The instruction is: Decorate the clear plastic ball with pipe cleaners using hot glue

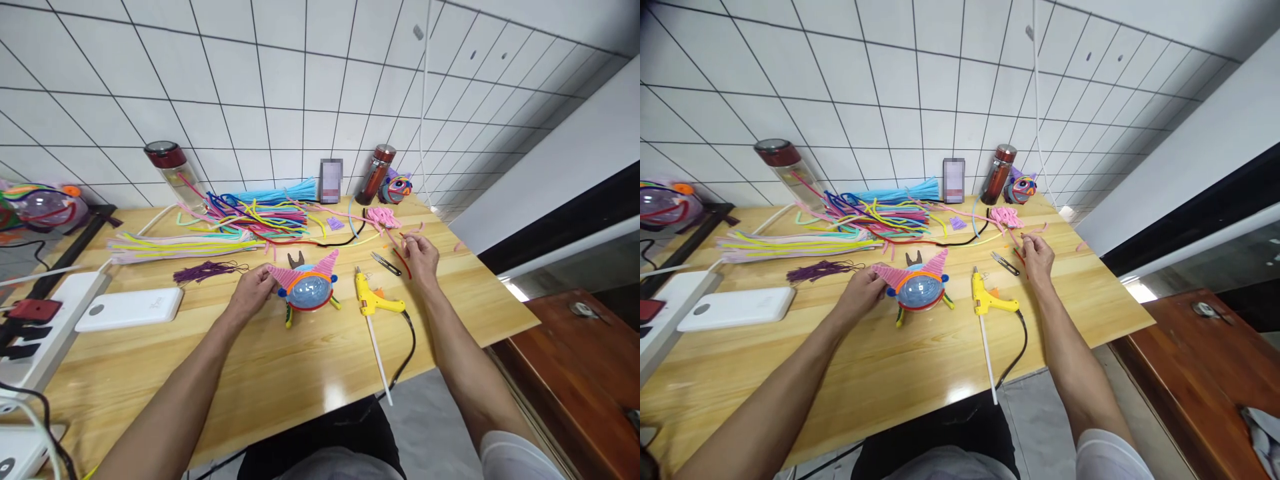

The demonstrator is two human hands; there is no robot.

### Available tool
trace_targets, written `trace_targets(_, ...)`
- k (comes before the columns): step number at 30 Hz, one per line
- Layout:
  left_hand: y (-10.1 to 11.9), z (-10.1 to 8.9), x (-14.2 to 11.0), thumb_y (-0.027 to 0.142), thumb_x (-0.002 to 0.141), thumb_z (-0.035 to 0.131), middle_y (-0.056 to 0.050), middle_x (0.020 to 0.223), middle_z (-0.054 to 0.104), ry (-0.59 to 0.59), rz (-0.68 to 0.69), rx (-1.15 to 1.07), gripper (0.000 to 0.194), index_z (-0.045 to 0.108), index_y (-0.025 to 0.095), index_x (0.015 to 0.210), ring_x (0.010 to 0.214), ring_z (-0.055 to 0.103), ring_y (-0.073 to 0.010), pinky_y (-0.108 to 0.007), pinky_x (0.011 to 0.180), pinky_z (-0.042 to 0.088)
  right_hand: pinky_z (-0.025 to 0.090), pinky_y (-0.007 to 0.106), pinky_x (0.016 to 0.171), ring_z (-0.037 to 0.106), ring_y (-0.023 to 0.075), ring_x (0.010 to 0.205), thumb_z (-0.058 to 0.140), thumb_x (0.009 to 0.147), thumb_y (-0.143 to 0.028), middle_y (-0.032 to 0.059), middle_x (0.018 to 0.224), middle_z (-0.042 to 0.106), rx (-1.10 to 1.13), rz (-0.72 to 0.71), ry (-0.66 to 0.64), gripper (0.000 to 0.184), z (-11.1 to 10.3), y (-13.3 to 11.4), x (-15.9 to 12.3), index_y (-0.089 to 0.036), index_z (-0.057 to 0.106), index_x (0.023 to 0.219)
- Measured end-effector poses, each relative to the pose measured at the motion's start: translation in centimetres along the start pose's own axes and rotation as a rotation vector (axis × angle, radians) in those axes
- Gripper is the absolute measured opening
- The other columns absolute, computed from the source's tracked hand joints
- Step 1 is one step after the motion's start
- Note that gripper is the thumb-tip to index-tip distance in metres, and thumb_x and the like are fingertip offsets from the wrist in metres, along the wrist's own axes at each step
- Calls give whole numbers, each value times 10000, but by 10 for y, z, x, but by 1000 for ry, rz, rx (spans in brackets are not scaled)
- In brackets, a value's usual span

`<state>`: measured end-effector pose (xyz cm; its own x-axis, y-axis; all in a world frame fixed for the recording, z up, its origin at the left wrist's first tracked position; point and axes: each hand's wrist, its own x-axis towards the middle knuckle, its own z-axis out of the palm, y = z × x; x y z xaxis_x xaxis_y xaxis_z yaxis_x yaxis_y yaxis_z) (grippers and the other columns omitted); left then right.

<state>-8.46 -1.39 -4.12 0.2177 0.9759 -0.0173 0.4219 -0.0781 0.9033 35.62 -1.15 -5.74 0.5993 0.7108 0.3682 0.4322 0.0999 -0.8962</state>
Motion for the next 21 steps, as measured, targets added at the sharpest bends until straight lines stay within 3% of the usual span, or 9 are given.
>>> trace_targets(6, 2, 0, 0, 378, 802, 527, 45, 480, 493, 2, -3, 24, 214, 551, 237, 644, 445, 434, -133, -241, 487, 335, 426, 290, 560, 510, 158, 561, 642, 881, -460, -45, 619, 586, -14, 3, -5, 289, 1, -3, -2, -220, 790, 945)
trace_targets(21, 3, 1, 0, 346, 799, 523, 43, 513, 516, -4, -24, 24, 189, 527, 232, 648, 463, 440, -125, -241, 495, 337, 448, 284, 574, 519, 145, 560, 654, 886, -398, -53, 622, 594, 7, 0, 9, 195, -1, 6, 4, -247, 775, 907)
